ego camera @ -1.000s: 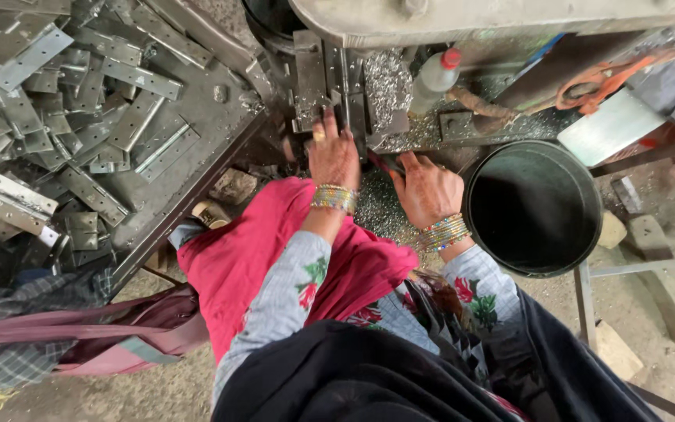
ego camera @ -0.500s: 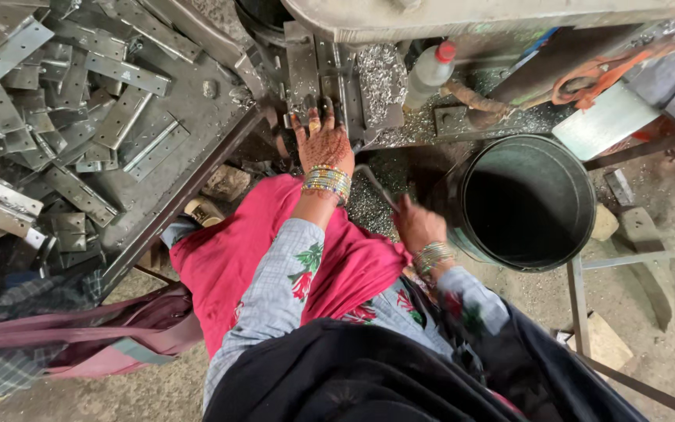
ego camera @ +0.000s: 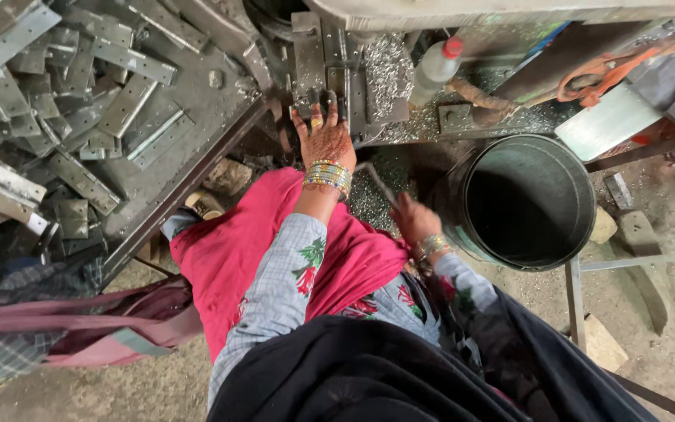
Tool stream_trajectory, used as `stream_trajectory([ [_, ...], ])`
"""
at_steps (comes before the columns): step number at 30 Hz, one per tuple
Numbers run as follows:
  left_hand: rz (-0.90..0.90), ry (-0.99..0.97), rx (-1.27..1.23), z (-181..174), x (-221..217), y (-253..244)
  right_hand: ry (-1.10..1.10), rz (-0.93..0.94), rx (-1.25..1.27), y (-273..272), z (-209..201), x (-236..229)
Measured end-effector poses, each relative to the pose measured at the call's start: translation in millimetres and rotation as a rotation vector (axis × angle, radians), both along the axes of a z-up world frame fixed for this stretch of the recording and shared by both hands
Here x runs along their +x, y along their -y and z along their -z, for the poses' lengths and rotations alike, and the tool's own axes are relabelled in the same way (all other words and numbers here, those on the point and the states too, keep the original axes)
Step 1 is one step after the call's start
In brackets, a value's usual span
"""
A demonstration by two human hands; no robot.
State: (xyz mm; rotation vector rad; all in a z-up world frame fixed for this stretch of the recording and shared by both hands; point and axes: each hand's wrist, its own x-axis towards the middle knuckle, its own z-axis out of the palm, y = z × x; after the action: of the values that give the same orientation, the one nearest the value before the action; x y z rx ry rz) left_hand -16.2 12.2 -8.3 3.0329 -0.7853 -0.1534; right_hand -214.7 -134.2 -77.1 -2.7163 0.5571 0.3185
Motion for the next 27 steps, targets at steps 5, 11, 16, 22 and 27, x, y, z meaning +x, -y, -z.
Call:
stream_trajectory([
  [5,-0.005,0.171,-0.065,-2,-9,-17,0.216,-0.086,0.127,-7,23,-15],
  [11,0.025,0.011,0.041,-9,1,-8,-0.064,-0.003,0.026,-1,-12,7],
  [16,0.008,0.002,-0.023,-27,3,1,0.067,-0.014,0.134,-1,3,4],
  [22,0.042,0.169,-0.038,-28,-20,-11,0.059,0.015,0.230,-1,38,-2],
  [27,0.052,0.105,-0.028,-16,-15,-6,0.014,0.025,0.170,6,18,5],
])
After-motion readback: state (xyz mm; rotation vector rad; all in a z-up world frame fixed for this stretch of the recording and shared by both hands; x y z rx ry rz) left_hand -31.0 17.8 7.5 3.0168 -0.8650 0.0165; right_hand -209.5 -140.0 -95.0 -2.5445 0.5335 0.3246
